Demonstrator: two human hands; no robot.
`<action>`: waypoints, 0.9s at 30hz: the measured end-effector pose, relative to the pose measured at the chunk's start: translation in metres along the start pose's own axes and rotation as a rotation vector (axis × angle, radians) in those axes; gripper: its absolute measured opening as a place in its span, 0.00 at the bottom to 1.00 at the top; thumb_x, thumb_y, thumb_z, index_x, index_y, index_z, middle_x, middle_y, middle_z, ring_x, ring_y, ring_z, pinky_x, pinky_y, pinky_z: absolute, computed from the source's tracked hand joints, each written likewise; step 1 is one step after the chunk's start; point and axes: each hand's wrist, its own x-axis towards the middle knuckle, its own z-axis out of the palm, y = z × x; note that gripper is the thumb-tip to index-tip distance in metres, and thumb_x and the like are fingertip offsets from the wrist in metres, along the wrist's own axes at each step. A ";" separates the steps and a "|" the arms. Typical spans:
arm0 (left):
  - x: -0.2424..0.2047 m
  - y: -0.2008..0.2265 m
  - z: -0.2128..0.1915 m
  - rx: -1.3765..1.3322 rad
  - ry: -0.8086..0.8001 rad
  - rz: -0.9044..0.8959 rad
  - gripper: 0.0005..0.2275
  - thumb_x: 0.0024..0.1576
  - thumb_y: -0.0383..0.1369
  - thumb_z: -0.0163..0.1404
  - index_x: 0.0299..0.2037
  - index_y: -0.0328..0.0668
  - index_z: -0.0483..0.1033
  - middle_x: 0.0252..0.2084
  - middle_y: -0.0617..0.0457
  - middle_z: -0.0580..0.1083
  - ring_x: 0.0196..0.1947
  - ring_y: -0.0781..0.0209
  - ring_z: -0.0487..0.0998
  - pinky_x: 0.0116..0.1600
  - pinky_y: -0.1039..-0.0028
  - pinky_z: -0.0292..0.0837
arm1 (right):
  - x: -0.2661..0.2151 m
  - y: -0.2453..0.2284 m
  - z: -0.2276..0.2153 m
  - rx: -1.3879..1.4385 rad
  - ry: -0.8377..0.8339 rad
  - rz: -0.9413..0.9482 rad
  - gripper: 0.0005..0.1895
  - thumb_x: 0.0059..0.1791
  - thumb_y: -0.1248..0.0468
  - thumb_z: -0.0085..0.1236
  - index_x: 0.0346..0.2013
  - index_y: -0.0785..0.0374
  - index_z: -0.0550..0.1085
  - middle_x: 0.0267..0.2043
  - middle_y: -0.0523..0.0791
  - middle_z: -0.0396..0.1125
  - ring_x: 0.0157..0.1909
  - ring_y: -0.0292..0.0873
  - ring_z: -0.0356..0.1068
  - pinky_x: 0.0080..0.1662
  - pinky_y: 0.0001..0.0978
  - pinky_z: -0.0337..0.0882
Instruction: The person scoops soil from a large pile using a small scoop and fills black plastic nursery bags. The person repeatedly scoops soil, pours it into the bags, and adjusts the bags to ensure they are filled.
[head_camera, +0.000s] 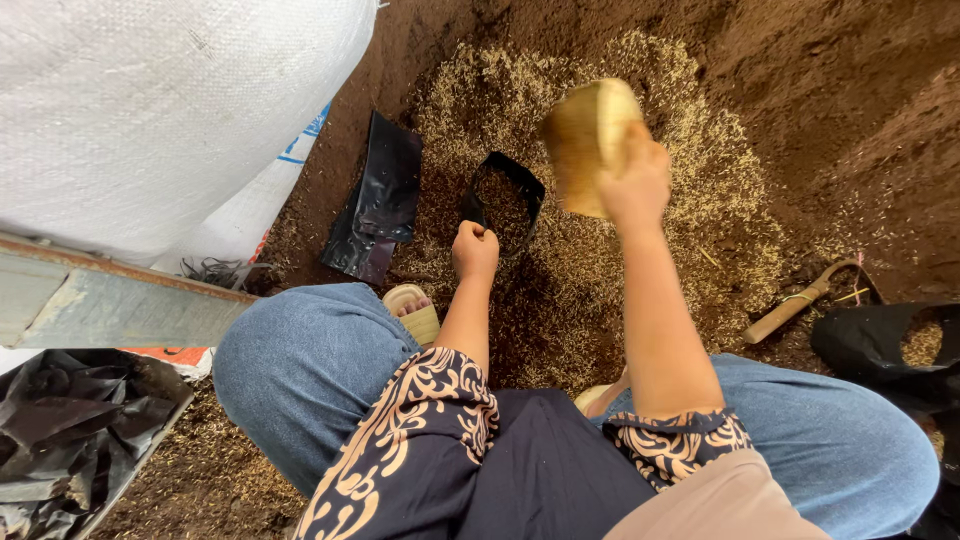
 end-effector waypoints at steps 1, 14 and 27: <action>0.001 0.000 0.000 0.015 0.001 -0.032 0.07 0.58 0.36 0.49 0.37 0.44 0.68 0.31 0.51 0.74 0.29 0.54 0.75 0.36 0.62 0.70 | 0.008 0.019 -0.006 0.085 0.018 0.074 0.43 0.47 0.65 0.57 0.75 0.46 0.54 0.72 0.53 0.50 0.64 0.55 0.61 0.61 0.52 0.68; 0.016 -0.134 0.066 0.026 -0.708 -0.720 0.22 0.64 0.40 0.40 0.68 0.42 0.60 0.61 0.40 0.69 0.53 0.41 0.74 0.53 0.51 0.76 | 0.019 0.264 0.021 0.131 -0.250 0.324 0.45 0.47 0.72 0.58 0.77 0.44 0.56 0.70 0.52 0.60 0.41 0.39 0.66 0.40 0.34 0.67; -0.047 -0.036 0.178 -0.047 -0.609 -0.647 0.45 0.61 0.44 0.50 0.76 0.57 0.20 0.79 0.39 0.25 0.78 0.37 0.40 0.75 0.45 0.48 | -0.031 0.282 0.123 0.457 -0.420 0.486 0.44 0.46 0.72 0.52 0.76 0.46 0.53 0.72 0.49 0.57 0.55 0.50 0.65 0.55 0.47 0.68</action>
